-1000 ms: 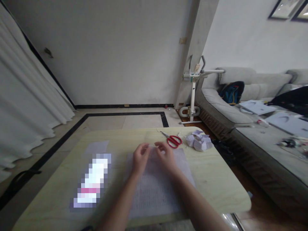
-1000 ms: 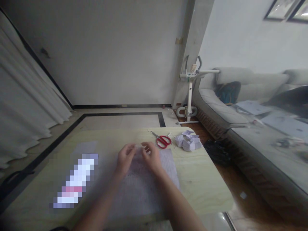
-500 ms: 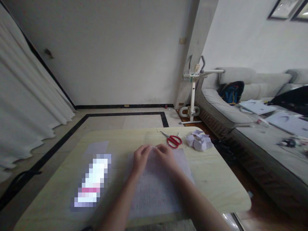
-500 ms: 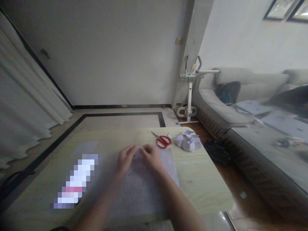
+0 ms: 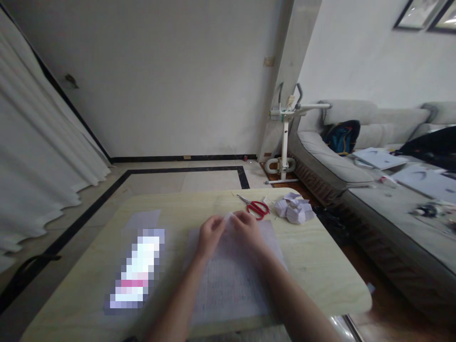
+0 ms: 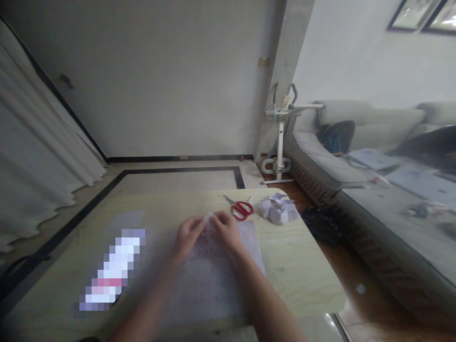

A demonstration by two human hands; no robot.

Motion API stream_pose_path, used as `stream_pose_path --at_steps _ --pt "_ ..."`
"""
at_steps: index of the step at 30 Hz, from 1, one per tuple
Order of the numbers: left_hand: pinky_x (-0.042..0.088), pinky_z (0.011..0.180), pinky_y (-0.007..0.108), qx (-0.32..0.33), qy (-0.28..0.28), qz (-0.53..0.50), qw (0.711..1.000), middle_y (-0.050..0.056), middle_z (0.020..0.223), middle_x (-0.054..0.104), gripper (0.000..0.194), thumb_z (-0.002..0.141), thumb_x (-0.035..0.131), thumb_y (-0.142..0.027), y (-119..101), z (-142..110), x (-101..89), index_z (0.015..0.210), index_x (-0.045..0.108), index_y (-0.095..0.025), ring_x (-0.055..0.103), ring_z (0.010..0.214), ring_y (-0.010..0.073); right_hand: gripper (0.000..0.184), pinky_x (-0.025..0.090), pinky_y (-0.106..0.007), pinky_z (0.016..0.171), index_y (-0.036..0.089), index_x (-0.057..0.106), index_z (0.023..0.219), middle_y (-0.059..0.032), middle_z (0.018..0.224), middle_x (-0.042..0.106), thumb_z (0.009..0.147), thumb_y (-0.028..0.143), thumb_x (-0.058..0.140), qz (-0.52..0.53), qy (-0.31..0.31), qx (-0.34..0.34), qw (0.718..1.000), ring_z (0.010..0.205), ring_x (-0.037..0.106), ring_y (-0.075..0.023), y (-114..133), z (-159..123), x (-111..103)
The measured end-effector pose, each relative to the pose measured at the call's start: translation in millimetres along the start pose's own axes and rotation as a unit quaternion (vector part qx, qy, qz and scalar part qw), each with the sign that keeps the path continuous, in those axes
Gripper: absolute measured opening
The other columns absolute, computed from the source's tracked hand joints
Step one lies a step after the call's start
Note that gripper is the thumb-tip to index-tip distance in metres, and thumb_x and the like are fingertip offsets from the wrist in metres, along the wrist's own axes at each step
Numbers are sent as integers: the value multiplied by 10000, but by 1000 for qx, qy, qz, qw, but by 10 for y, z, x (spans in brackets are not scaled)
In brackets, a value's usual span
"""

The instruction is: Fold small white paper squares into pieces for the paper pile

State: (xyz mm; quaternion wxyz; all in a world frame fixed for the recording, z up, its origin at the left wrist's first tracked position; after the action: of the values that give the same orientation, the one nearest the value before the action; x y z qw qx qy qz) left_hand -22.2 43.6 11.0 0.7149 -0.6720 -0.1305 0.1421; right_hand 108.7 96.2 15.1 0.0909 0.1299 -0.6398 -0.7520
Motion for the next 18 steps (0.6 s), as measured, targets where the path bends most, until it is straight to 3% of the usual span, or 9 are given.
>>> stream_pose_path --at_steps 6,12,18 --pt "464 564 218 -9 -17 -17 1000 40 707 668 306 694 675 -398 -2 -7 -17 815 655 -118 611 620 144 242 383 -222 501 169 600 673 14 573 534 760 394 620 24 20 36 999 529 492 -118 30 -7 -3" --pt "426 549 210 12 22 21 999 7 634 619 294 745 619 -422 -51 -45 14 764 650 -130 561 589 133 256 356 -215 475 167 567 639 18 557 508 753 393 604 15 26 34 999 515 466 -115 20 -7 1" --pt "382 525 213 10 53 40 998 -15 557 543 304 745 613 -422 -54 -59 38 624 596 -144 501 545 125 303 361 -218 468 190 516 577 27 516 466 805 389 531 -6 -6 18 1000 499 448 -120 22 -14 -40"
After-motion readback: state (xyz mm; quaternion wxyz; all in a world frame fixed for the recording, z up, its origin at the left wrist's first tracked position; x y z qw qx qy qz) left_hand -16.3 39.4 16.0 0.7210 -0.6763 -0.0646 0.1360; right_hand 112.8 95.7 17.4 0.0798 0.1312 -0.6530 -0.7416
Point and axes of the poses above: each hand's wrist, its own z-axis towards the middle knuckle, its own x-axis out of the palm, y = z × x, the point moved 4 cm from there along z, towards the middle knuckle
